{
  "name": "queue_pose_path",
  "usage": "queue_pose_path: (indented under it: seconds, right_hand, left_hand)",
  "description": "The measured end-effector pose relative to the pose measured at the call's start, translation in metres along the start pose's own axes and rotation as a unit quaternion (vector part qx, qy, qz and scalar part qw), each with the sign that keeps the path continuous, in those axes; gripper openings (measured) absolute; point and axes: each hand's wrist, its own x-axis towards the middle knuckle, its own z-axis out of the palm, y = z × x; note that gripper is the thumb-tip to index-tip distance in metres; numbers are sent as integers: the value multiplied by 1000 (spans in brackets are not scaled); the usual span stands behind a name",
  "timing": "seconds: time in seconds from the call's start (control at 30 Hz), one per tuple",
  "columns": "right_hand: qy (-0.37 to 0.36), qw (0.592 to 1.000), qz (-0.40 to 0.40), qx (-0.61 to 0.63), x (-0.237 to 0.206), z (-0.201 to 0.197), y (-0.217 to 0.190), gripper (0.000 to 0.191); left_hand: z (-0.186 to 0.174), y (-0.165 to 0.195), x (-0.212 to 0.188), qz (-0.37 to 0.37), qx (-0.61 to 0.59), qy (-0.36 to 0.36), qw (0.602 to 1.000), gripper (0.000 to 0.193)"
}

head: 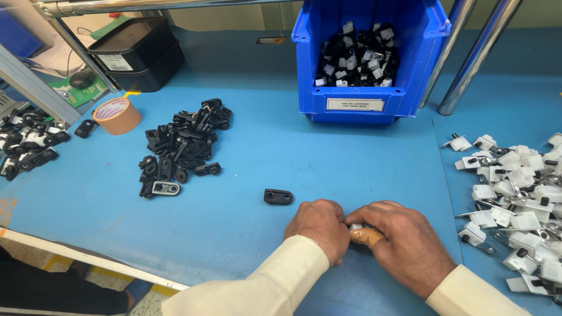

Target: The person repeatedly picks a black plastic housing and a white plastic component with a metal spring, aligns them, and presses them together by hand. The assembled units are placed into a blue bin on the table. The person continues this cycle throughout the clip.

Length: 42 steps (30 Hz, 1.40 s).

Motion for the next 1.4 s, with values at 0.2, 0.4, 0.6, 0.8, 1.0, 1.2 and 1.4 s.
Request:
queue_pose_path:
  seconds: [0.2, 0.4, 0.6, 0.8, 1.0, 1.2, 1.4]
  right_hand:
    - [0, 995, 98, -20, 2, 3, -15, 39]
    - [-16, 958, 267, 108, 10, 0, -12, 21]
    - [-21, 957, 233, 172, 11, 7, 14, 22]
    - [-49, 958, 205, 196, 14, 7, 25, 24]
    - [-15, 984, 161, 81, 8, 2, 4, 33]
    - [42, 990, 67, -115, 1, 10, -19, 32]
    - [64, 967, 242, 46, 10, 10, -19, 23]
  left_hand:
    - [13, -4, 6, 21, 45, 82, 995, 17]
    - [18, -22, 4, 7, -217, 19, 976, 9]
    - [29, -23, -3, 6, -249, 22, 968, 8]
    - [19, -19, -4, 16, -251, 0, 968, 17]
    - [21, -14, -7, 6, -274, 46, 961, 21]
    - [25, -11, -7, 17, -235, 110, 966, 20]
    - [34, -13, -6, 79, -161, 179, 967, 4]
